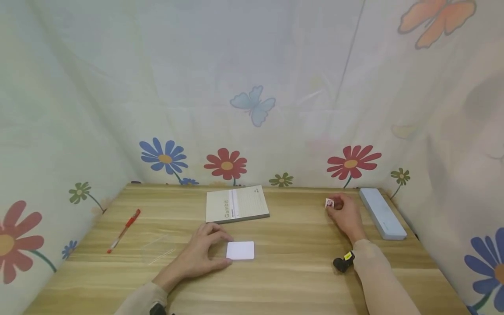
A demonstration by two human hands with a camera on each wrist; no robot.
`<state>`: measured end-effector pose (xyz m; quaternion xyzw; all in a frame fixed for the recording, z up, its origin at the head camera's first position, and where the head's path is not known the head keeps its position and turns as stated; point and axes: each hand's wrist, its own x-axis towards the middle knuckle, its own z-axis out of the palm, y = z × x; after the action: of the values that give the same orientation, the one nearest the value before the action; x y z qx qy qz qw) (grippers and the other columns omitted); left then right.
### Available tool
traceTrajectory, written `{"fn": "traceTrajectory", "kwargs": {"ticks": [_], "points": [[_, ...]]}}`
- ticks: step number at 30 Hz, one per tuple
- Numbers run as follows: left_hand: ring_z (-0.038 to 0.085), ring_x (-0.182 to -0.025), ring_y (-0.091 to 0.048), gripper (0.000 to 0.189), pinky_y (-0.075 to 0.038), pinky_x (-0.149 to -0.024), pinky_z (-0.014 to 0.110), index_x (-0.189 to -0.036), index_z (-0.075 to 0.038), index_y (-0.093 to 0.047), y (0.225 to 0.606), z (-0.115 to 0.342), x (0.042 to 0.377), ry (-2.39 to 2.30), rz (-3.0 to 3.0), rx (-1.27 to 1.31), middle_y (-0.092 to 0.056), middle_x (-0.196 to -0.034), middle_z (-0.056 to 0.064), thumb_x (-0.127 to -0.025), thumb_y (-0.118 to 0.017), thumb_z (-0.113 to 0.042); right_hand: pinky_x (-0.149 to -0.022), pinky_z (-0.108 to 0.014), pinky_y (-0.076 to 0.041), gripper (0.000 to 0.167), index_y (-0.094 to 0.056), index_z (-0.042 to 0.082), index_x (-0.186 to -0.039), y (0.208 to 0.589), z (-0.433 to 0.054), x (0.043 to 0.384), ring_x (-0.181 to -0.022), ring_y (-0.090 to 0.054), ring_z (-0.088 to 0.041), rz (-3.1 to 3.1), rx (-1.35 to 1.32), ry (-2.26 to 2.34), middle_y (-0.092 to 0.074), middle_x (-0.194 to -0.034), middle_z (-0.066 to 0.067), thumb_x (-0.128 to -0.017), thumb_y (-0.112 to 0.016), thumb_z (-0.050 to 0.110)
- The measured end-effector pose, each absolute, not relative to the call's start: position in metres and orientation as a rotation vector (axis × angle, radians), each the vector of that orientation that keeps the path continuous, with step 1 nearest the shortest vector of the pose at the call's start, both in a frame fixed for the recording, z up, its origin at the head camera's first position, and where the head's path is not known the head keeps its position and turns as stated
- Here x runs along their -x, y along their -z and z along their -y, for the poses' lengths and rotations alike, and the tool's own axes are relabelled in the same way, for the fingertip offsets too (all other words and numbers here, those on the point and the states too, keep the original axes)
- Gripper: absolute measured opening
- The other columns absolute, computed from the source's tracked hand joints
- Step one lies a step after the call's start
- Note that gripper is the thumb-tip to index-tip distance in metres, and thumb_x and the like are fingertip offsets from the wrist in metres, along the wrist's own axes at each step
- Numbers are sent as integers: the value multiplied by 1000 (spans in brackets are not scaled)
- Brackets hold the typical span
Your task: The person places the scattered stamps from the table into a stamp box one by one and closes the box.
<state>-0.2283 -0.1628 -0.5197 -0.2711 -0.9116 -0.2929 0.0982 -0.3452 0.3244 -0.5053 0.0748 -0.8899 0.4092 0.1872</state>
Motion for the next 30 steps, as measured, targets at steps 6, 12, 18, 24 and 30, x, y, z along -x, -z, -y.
{"fn": "traceTrajectory", "kwargs": {"ticks": [6,12,18,24,30], "points": [[20,-133,-47,51,-37,-114,57,-125,-35,-77,525,161,227,884,2699,805,-57,-136,-7,-83,-92,-60,-69,-11,-50,27,-74,-9,-126,510,-325,339,-81,-64,-1,2445,-152,-1256,-77,-103,-27,-102,-79,2],[20,-132,-48,52,-38,-114,57,-126,-34,-77,525,161,229,876,2673,813,-57,-135,-7,-83,-92,-59,-68,-12,-53,27,-75,-8,-125,501,-319,334,-80,-65,5,2366,-208,-1333,-78,-104,-27,-102,-81,5],[21,-133,-48,53,-38,-115,58,-126,-34,-77,523,163,228,881,2692,800,-57,-136,-6,-83,-92,-61,-70,-17,-57,31,-72,-7,-132,480,-305,323,-85,-67,3,2362,-206,-1448,-75,-112,-27,-104,-78,6],[20,-133,-47,53,-38,-115,56,-127,-34,-77,524,163,227,883,2714,792,-56,-136,-7,-83,-92,-61,-75,-18,-59,36,-71,-6,-138,463,-289,307,-89,-68,0,2357,-222,-1533,-73,-118,-28,-105,-77,9],[21,-131,-48,54,-39,-114,56,-127,-32,-78,523,162,228,872,2698,797,-58,-135,-6,-82,-92,-59,-78,-16,-59,34,-73,-5,-135,449,-270,295,-89,-70,-2,2317,-313,-1591,-71,-113,-26,-104,-79,7]]}}
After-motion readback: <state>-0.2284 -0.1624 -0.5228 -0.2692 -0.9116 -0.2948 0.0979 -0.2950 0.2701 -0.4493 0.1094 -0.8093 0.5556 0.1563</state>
